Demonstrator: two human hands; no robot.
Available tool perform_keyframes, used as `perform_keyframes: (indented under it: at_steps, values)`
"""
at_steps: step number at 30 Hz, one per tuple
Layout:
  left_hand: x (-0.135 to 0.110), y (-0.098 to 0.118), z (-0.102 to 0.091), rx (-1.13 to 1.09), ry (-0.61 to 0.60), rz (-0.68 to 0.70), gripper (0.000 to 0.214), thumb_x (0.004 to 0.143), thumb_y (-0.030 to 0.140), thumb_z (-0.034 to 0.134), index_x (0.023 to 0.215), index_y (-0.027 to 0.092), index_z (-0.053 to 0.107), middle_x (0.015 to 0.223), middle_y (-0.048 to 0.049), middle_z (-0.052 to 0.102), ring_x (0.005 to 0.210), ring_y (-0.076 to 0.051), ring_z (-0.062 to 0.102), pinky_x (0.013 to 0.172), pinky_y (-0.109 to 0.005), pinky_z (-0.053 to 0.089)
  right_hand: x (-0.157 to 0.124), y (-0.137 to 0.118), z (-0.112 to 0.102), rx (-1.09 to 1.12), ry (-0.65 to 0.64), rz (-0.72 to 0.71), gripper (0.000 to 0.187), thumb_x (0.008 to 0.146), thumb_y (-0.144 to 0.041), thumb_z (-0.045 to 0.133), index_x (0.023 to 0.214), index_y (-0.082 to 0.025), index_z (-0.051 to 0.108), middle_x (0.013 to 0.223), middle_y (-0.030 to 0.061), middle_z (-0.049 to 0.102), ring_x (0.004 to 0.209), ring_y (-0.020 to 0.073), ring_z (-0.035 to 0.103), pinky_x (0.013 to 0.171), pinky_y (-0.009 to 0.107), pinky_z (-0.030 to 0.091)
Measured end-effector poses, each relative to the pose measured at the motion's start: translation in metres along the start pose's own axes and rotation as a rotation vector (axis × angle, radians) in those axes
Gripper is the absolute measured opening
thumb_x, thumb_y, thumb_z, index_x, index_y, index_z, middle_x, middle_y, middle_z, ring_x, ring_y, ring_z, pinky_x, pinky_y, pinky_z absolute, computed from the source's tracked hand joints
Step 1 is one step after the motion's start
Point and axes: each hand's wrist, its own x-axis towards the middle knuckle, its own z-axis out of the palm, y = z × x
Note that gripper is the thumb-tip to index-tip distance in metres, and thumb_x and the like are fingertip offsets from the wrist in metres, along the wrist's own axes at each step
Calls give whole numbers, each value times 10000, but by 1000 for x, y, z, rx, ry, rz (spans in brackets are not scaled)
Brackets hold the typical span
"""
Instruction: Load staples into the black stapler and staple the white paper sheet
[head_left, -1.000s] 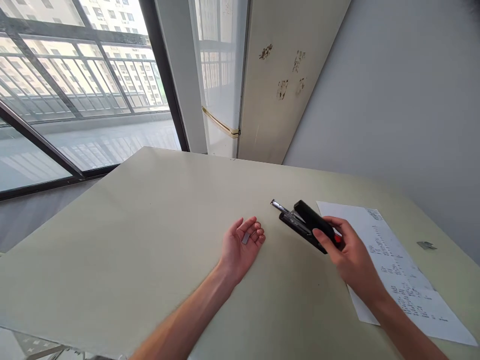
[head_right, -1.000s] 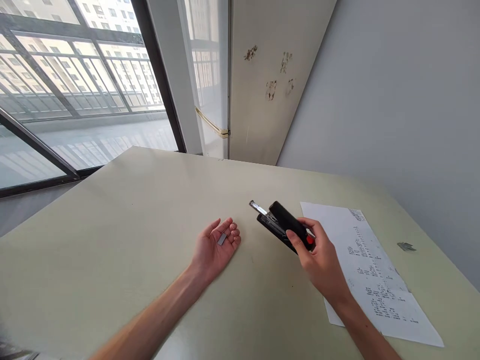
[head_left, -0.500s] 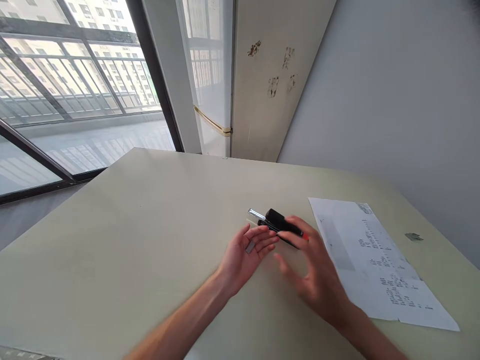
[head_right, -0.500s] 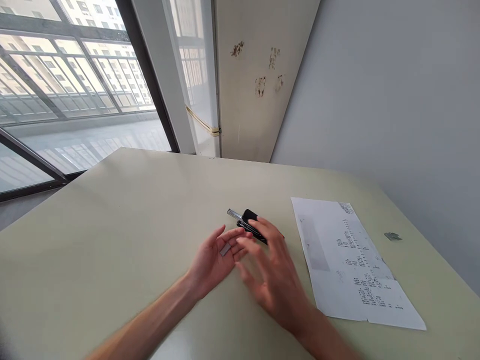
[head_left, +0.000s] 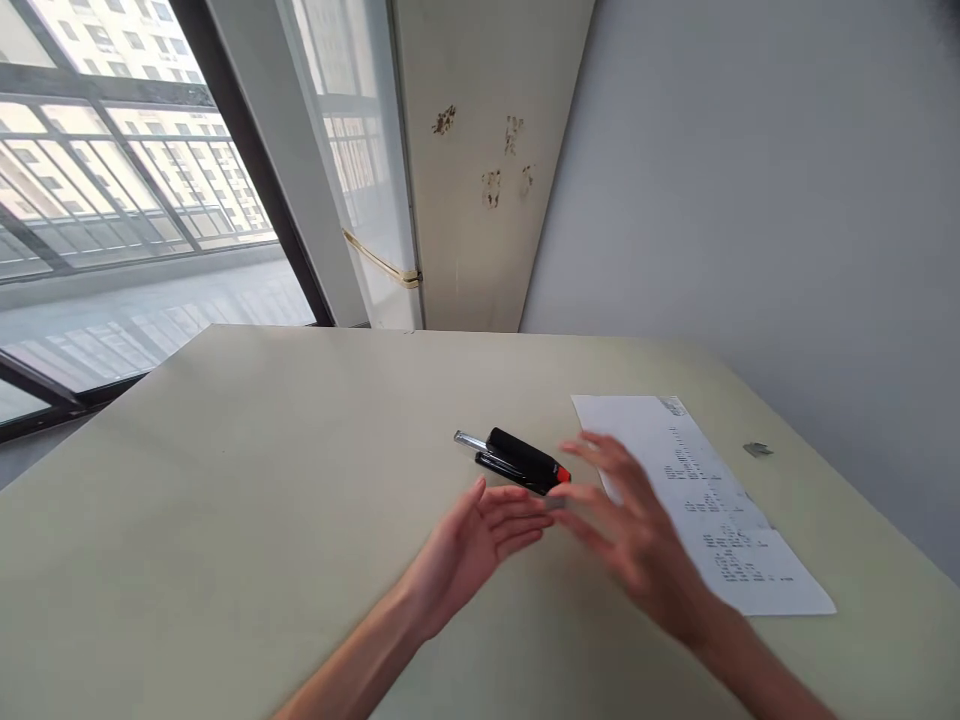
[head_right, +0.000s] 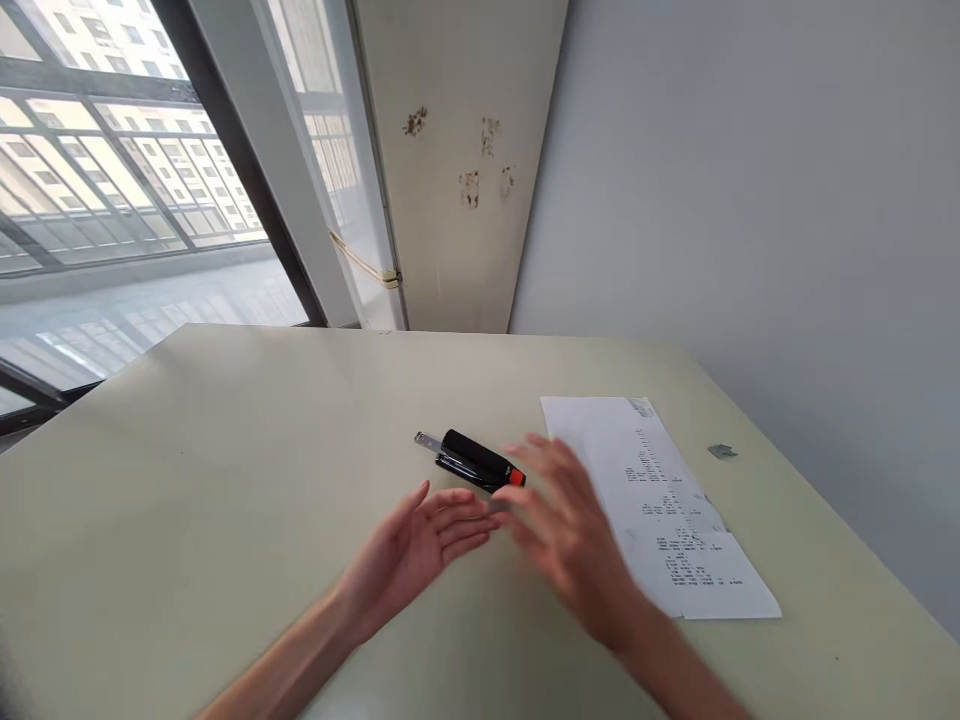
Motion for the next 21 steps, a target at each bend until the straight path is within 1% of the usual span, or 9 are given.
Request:
perform_keyframes:
  at_steps: [3,5,7,9,11,13,16,18,21]
  values:
    - [0,14,-4,321,153,216,390,1045,504,515,1063,178,728,1034,-101,741,986,-246,675,953,-386,499,-23,62,-20,-159,88,300,245,1051,-443,545,1078,-272,719,1494,92,559,1436,335,495,1122,537,498]
    - [-1,24,-8,647,346,400,356,1045,497,512,961,202,693,924,-57,694,903,-213,626,897,-346,482,-43,101,-26,-247,72,496,336,1029,-526,516,1012,-271,734,1473,87,575,1383,353,528,1002,521,565]
    - [0,32,-12,965,573,523,316,1039,493,505,999,224,667,1034,-55,688,977,-221,610,894,-338,472,-59,129,-29,-280,17,589,433,1003,-584,475,944,-251,745,1433,107,606,1348,382,542,981,558,558]
    - [2,36,-18,1183,744,542,303,1011,478,527,1187,255,632,1286,-72,653,1107,-252,602,829,-335,493,-66,137,-30,-274,0,605,494,983,-629,453,944,-235,747,1406,132,630,1336,398,547,993,582,538]
    - [7,37,-25,1309,798,495,423,979,436,551,1370,275,549,1477,-87,567,1233,-287,578,785,-339,514,-63,125,-31,-232,60,596,506,976,-650,464,1049,-228,734,1389,141,648,1321,389,561,986,565,539]
    - [12,37,-31,1388,758,456,500,968,392,547,1451,274,499,1532,-95,543,1345,-305,535,842,-365,531,-50,100,-33,-101,80,584,457,987,-627,510,1149,-247,705,1297,116,701,1181,327,652,922,489,569]
    - [17,38,-35,1440,664,451,484,965,364,536,1440,267,543,1497,-95,593,1411,-302,509,961,-410,526,-25,58,-30,222,-174,627,434,1011,-602,545,1309,-302,646,892,15,770,726,212,703,699,371,585]
    - [18,38,-34,1429,634,455,465,945,360,568,1401,272,589,1482,-91,613,1410,-308,521,1003,-431,517,-9,38,-23,345,-294,617,487,1007,-588,568,1394,-295,599,812,-12,764,684,202,708,710,365,585]
    - [15,35,-27,1332,580,474,552,905,332,646,1444,281,541,1424,-96,669,1418,-306,527,1087,-460,468,5,24,-5,360,-326,597,403,993,-510,602,1334,-296,632,881,-7,794,721,210,734,742,381,591]
